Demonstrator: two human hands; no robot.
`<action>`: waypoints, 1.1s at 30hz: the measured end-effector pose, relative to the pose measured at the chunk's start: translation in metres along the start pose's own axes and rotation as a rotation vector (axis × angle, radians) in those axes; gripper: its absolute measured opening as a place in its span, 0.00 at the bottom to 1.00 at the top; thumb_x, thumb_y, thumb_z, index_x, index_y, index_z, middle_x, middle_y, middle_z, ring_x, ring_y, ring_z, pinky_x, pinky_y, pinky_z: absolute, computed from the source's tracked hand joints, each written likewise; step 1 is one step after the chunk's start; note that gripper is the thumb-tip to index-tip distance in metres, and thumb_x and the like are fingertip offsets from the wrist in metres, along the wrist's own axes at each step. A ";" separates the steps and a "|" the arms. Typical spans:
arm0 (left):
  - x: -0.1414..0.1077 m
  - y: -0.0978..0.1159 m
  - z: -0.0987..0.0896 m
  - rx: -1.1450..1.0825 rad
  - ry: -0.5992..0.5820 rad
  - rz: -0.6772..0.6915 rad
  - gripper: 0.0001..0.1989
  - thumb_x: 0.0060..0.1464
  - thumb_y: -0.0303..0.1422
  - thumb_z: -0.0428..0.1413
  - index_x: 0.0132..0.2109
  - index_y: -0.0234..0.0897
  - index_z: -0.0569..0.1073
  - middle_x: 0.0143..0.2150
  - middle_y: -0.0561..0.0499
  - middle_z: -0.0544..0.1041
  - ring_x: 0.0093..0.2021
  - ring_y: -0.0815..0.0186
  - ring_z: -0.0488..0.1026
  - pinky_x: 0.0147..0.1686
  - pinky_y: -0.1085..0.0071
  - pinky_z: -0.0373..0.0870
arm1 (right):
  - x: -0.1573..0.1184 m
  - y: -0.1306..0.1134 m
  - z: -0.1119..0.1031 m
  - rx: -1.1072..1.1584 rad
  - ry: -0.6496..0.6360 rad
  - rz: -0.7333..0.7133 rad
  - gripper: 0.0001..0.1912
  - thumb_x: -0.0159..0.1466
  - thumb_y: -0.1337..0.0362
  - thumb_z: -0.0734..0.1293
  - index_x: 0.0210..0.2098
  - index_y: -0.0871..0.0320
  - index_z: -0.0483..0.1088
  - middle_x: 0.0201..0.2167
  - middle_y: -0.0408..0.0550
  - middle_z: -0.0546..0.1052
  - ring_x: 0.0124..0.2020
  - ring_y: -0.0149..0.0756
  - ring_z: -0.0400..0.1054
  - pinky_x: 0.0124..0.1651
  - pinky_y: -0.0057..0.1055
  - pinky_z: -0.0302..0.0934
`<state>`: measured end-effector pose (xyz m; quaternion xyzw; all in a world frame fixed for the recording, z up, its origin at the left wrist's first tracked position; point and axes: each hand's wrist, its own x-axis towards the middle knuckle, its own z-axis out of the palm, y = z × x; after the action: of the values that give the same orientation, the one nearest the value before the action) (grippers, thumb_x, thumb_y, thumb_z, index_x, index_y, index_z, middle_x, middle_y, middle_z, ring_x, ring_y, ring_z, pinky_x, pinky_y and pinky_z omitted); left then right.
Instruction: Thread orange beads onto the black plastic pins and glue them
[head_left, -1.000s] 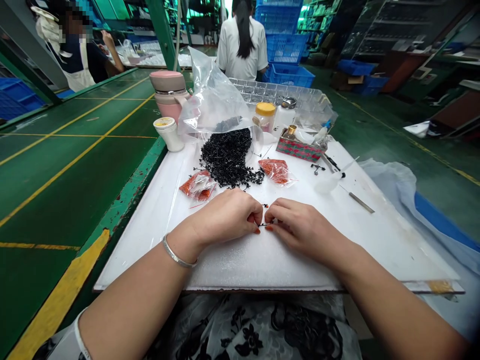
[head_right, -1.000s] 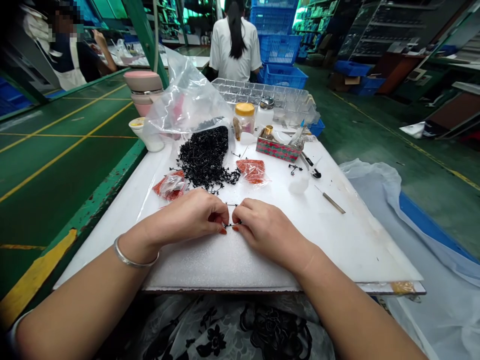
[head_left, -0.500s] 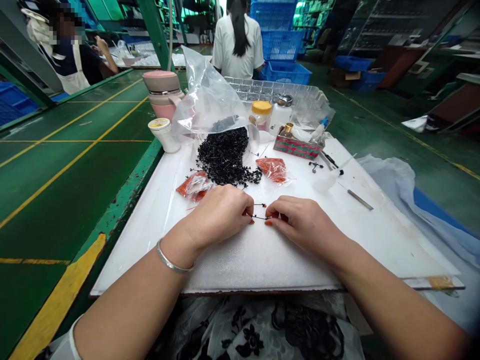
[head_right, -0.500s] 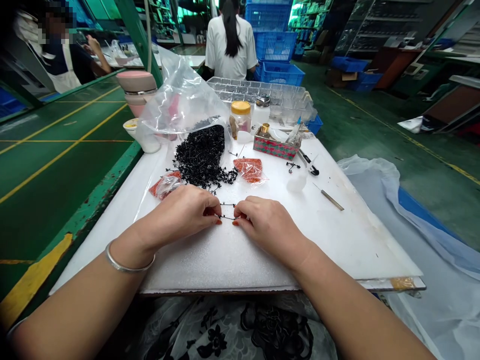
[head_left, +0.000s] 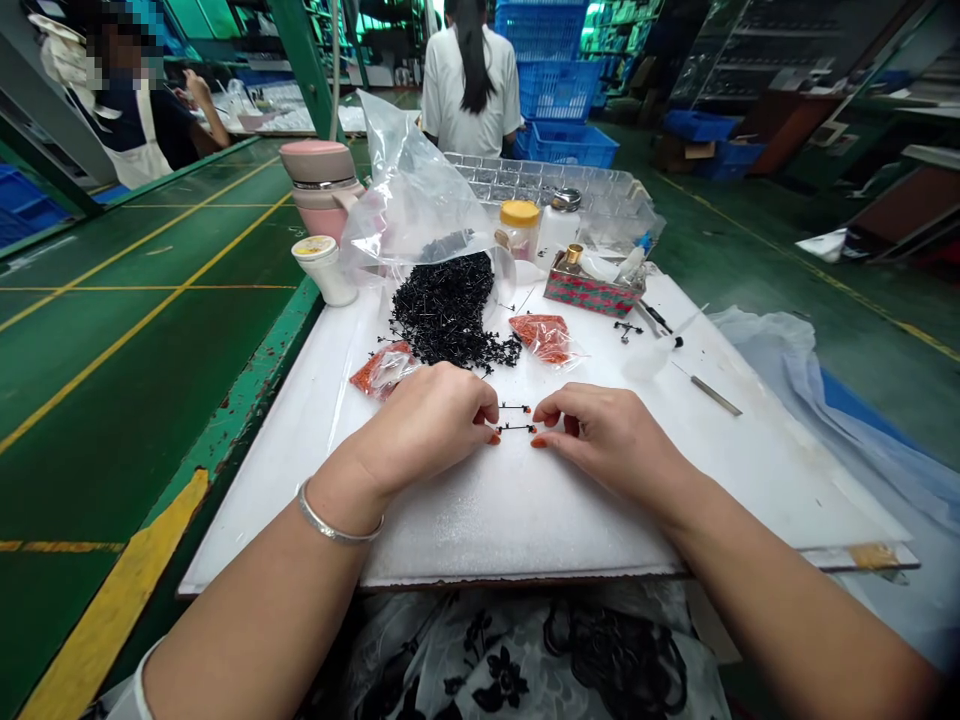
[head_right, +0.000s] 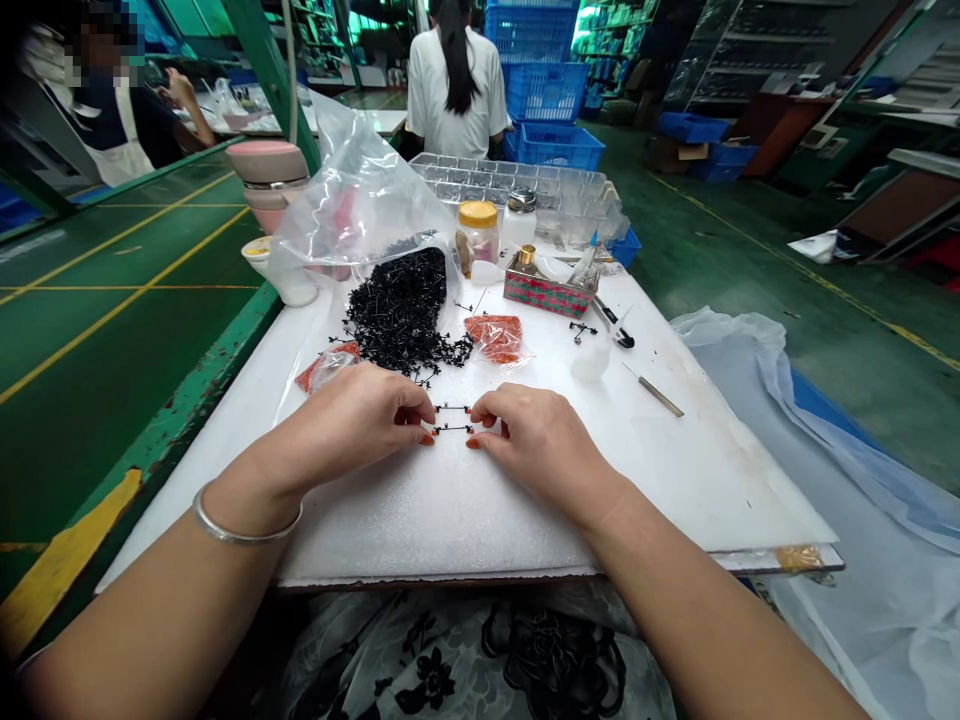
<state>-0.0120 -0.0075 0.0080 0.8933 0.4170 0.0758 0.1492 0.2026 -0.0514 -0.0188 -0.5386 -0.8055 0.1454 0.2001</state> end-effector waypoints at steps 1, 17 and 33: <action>0.000 -0.001 -0.003 -0.006 0.000 -0.015 0.05 0.49 0.31 0.60 0.35 0.41 0.82 0.30 0.51 0.81 0.29 0.65 0.73 0.29 0.69 0.58 | 0.000 0.001 -0.002 0.021 -0.003 0.007 0.04 0.58 0.66 0.72 0.35 0.57 0.74 0.32 0.43 0.77 0.29 0.31 0.68 0.33 0.28 0.58; -0.007 -0.008 -0.020 0.015 -0.009 -0.089 0.04 0.50 0.32 0.61 0.34 0.41 0.82 0.31 0.52 0.81 0.32 0.65 0.73 0.31 0.70 0.61 | 0.000 0.006 -0.004 0.029 -0.015 0.013 0.04 0.59 0.68 0.71 0.35 0.56 0.76 0.31 0.43 0.78 0.30 0.31 0.69 0.34 0.28 0.59; -0.006 -0.007 -0.020 0.022 -0.036 -0.104 0.05 0.50 0.32 0.61 0.33 0.41 0.82 0.30 0.52 0.81 0.31 0.65 0.73 0.31 0.69 0.61 | 0.001 0.008 -0.004 0.036 -0.015 -0.007 0.03 0.59 0.68 0.70 0.34 0.56 0.76 0.30 0.42 0.78 0.28 0.29 0.69 0.32 0.28 0.60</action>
<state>-0.0256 -0.0040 0.0243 0.8732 0.4611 0.0473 0.1504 0.2107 -0.0476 -0.0192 -0.5310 -0.8060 0.1633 0.2042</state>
